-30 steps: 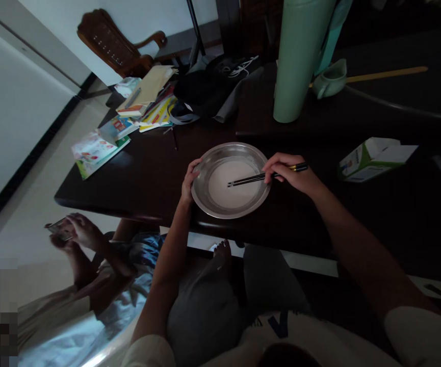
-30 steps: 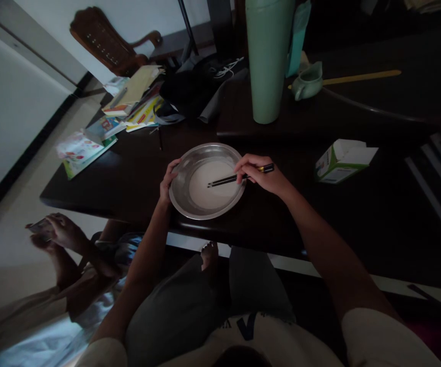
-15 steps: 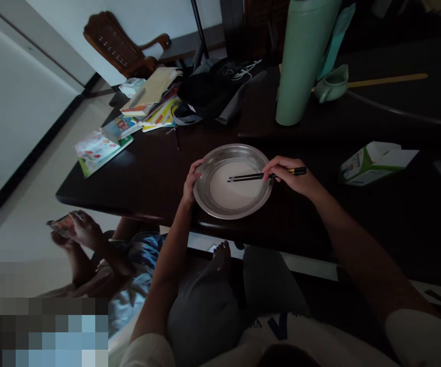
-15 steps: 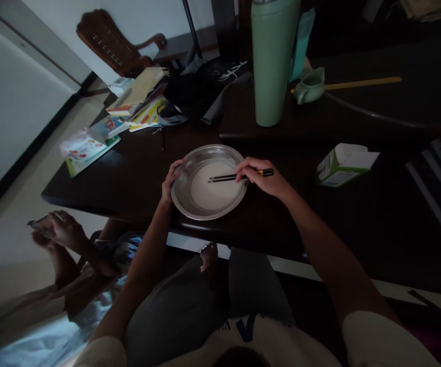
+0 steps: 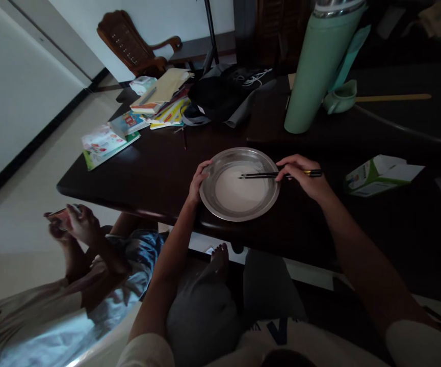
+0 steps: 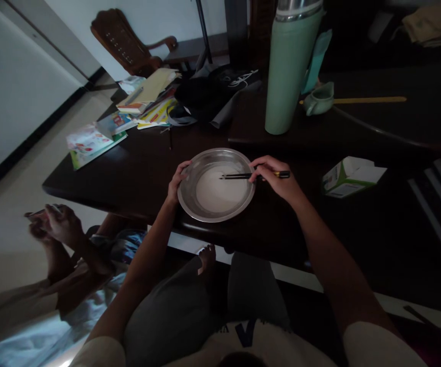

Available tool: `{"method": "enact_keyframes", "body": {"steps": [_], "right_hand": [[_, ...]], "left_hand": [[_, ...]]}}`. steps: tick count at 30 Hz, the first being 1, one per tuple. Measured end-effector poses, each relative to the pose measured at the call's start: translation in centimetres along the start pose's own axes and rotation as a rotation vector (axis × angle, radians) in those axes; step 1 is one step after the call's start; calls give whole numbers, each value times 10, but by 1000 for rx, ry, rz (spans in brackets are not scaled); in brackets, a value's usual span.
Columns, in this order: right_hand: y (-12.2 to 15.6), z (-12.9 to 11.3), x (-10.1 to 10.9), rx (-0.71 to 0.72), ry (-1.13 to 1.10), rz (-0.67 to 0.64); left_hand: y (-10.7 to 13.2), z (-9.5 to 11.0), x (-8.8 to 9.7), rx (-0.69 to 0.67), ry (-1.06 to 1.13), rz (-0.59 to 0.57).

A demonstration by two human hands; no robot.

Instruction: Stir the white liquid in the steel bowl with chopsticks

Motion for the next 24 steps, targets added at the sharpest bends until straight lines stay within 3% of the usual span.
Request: {"method": "enact_keyframes", "body": {"steps": [2,4,11,18,22,24], "right_hand": [[-1,0,6,10,-38,92],[-1,1,7,15,-108,105],[1,-1,-13,4,-143,-133],[-2,0,6,-31,-101,75],[0,4,-10,34,-201,145],[1,5,-22,39,-217,105]], "left_hand": [[0,-1,1,16,18,2],[-1,-3,2,24,39,-1],[-3,-2,2,77,112,-20],[-1,0,2,87,107,7],[0,0,2,91,107,42],[0,0,2,102,116,41]]}}
Point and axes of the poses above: each hand's wrist, its own y-axis away from the middle knuckle, its own x-axis out of the back of the hand, z = x × y, the point moved 1 cm from there along -y, towards the middle knuckle, and after that the axes turned 15 degrees about x, right-handed, at the moved point
